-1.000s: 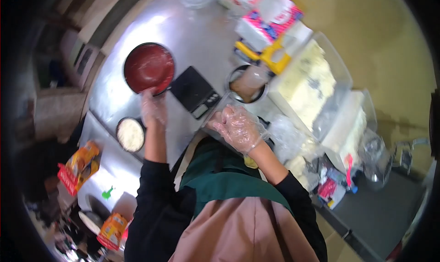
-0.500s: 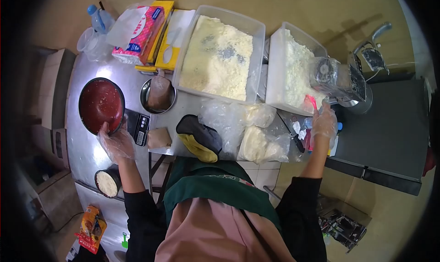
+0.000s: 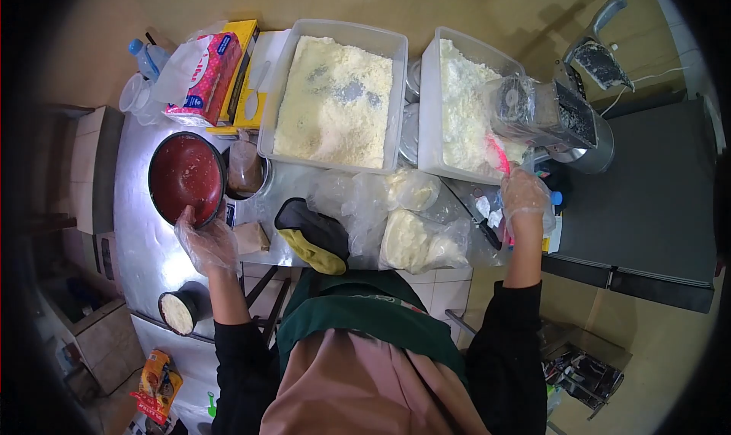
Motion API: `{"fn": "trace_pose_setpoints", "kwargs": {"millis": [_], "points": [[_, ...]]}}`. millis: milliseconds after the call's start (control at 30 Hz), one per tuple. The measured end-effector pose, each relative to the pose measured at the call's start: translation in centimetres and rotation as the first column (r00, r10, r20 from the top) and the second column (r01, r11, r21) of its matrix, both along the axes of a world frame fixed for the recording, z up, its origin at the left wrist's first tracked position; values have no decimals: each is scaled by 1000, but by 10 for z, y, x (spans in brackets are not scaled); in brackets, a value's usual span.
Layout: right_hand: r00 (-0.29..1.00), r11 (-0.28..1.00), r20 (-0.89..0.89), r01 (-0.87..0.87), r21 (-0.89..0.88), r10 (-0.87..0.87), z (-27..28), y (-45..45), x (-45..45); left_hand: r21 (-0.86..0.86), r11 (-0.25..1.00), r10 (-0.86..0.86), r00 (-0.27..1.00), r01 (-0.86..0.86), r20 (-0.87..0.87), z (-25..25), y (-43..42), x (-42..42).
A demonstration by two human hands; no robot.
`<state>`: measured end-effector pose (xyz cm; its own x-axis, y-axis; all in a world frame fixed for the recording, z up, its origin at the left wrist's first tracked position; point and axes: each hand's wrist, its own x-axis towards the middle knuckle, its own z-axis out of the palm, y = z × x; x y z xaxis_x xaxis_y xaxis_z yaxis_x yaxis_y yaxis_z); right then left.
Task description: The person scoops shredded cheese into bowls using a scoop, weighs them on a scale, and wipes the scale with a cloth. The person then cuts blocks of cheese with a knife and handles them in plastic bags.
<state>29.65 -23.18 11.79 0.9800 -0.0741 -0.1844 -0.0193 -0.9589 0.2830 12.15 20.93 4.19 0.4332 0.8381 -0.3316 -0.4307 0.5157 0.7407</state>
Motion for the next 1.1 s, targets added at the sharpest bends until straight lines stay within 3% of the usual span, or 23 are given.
{"fn": "trace_pose_setpoints", "kwargs": {"millis": [67,200,300,400,533,600,633,700,800,933,1100], "points": [[989,996,135,-62,61,53,7,6,-9,2,1000,-21,1000,21,4,-4,-2,0],[996,998,82,-43,34,40,-25,4,-19,20,999,-32,999,32,3,-5,-4,0],[964,989,266,-10,147,-30,-31,8,-33,-18,1000,-4,1000,4,6,-5,-2,-3],[983,988,161,63,143,-86,-32,14,-36,3,1000,-7,1000,7,-23,-11,2,-2],[963,962,242,52,268,-119,-25,19,-40,28,1000,1,998,1,-62,-16,7,-4],[987,993,139,68,98,-81,-28,24,-38,13,1000,-19,999,19,-35,-21,10,-4],[989,994,133,51,100,-64,-28,27,-38,-1,999,-34,999,34,-21,-19,12,-8],[936,958,338,-3,286,-98,-27,27,-47,-19,1000,13,1000,-13,-29,-16,12,-9],[974,979,204,57,197,-98,-39,15,-42,-34,998,55,998,-56,-32,-17,15,-7],[943,958,322,-5,285,-91,1,50,-36,-49,996,69,997,-71,-46,-23,23,-11],[928,893,250,-343,290,275,-2,144,11,-15,999,39,995,-41,-92,-42,27,-13]]}}
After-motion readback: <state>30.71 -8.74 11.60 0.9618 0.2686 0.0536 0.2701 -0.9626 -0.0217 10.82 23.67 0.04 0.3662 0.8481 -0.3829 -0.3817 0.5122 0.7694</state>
